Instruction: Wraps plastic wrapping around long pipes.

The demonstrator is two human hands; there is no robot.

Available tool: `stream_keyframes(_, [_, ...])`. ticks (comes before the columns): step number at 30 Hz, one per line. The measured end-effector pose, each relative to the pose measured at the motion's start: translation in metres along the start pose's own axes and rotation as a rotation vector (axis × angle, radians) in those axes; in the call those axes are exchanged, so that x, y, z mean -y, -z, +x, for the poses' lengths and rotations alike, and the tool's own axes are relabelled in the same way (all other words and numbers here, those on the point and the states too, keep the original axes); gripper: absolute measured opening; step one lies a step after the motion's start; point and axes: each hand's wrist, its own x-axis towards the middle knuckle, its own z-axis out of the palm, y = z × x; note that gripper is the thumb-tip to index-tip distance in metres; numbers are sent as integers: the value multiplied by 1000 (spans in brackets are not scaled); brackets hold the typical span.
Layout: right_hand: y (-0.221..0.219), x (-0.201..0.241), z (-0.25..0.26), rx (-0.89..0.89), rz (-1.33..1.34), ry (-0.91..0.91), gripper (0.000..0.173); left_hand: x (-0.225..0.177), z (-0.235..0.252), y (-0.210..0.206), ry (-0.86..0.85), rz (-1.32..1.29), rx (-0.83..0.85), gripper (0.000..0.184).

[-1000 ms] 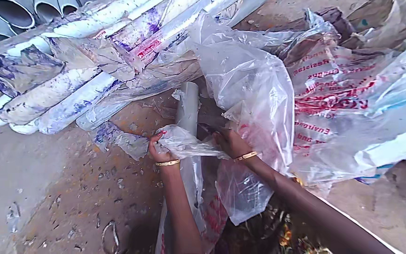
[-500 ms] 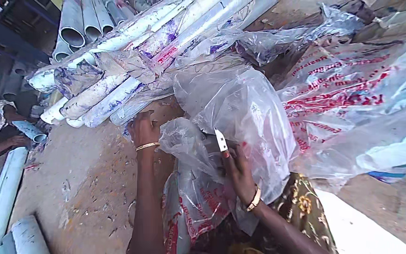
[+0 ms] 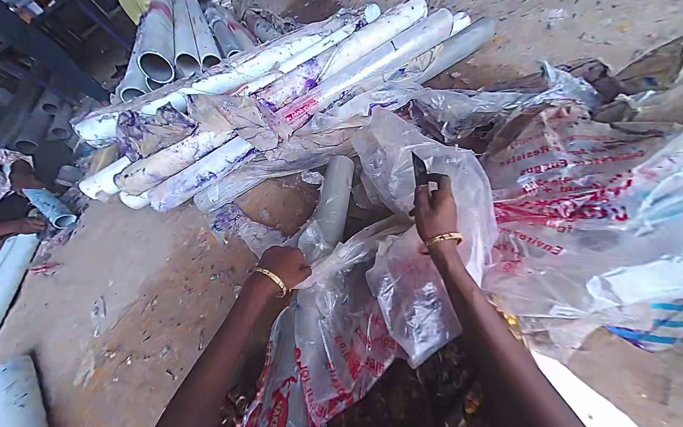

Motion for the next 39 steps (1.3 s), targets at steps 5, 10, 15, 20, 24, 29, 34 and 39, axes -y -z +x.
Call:
stream_keyframes(5, [-51, 43, -24, 179, 669, 8, 31, -8, 29, 38, 95, -177, -606, 53])
stream_keyframes(10, [-99, 11, -8, 60, 573, -230, 32, -5, 120, 22, -163, -509, -455, 54])
stream_keyframes(15, [-86, -27, 2, 192, 344, -390, 46, 0, 128, 8, -167, -299, -418, 38])
stream_keyframes(20, [-99, -30, 12, 349, 127, -162, 38, 5, 134, 13, -269, 14, -470, 24])
stream_keyframes(24, [-102, -27, 9, 386, 96, -93, 39, 7, 146, 4, -391, -100, -592, 20])
stream_keyframes(29, [-107, -37, 12, 532, 56, -64, 37, 15, 154, -13, -503, -624, -521, 14])
stream_keyframes(34, [-111, -38, 5, 660, -35, -33, 26, 12, 144, -28, -363, -763, -509, 19])
stream_keyframes(39, [-110, -31, 6, 749, -151, -23, 33, 9, 144, -35, -272, -718, -676, 22])
